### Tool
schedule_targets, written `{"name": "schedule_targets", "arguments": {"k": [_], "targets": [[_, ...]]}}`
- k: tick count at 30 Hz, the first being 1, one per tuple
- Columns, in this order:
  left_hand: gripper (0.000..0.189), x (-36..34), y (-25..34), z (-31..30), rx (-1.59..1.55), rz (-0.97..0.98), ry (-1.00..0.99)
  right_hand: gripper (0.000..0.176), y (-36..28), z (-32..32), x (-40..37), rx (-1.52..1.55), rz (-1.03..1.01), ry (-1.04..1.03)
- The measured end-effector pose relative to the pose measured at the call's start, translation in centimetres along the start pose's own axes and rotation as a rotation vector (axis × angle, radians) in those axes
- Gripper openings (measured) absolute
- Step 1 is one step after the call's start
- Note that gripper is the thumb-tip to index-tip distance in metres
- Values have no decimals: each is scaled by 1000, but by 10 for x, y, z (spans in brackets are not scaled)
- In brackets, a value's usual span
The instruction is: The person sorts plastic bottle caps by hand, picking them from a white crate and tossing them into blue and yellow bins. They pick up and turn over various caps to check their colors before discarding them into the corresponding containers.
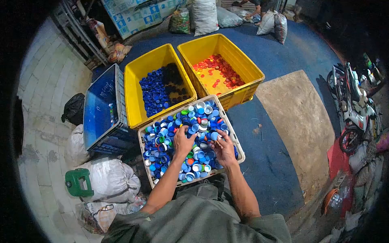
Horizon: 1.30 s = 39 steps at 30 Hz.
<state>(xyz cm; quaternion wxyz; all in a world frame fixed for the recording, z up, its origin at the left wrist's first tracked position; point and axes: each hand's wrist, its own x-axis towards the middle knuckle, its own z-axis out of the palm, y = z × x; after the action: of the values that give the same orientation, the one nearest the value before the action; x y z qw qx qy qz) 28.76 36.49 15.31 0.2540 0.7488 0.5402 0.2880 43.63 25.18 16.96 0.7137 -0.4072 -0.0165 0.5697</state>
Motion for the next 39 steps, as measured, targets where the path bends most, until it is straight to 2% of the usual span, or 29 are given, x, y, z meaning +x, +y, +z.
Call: {"name": "schedule_targets", "arguments": {"k": [4,7,11,14,17,19,22,25,28,31,34,39], "targets": [[44,3,4,5,45,-38,-53,35,-15,7,-19,230,127,10],[43,5,3,6,89,-53,-58,34,-7,-8,-11,242,104,-149],[39,3,-4,8,16,20,32,33,-5,-2,-11,-182,88,16],[35,-1,-11,5,-39,127,125,35,1,-2,-9,-367,22,29],[22,-5,2,-19,-923,-580,-294,36,4,-2,-6,-482,-41,-14],[19,-12,8,-28,-1511,-764,-309,34,4,1,-5,-335,2,-59],[24,-18,-3,-29,-1775,-868,-500,35,2,5,-4,-248,41,-135],[27,-28,5,-36,-1858,-953,-565,34,5,10,-4,-267,16,-182],[26,-33,11,-38,-1830,-1056,-478,32,6,15,-8,-369,-5,-197],[25,-35,-3,-23,-1678,-1048,-452,32,5,17,-12,-516,-64,-239],[24,-39,8,-26,-1466,-946,-396,31,1,23,-18,-621,-93,-219],[21,-37,12,-33,-1399,-678,-606,31,8,12,-13,-704,-211,-268]]}}
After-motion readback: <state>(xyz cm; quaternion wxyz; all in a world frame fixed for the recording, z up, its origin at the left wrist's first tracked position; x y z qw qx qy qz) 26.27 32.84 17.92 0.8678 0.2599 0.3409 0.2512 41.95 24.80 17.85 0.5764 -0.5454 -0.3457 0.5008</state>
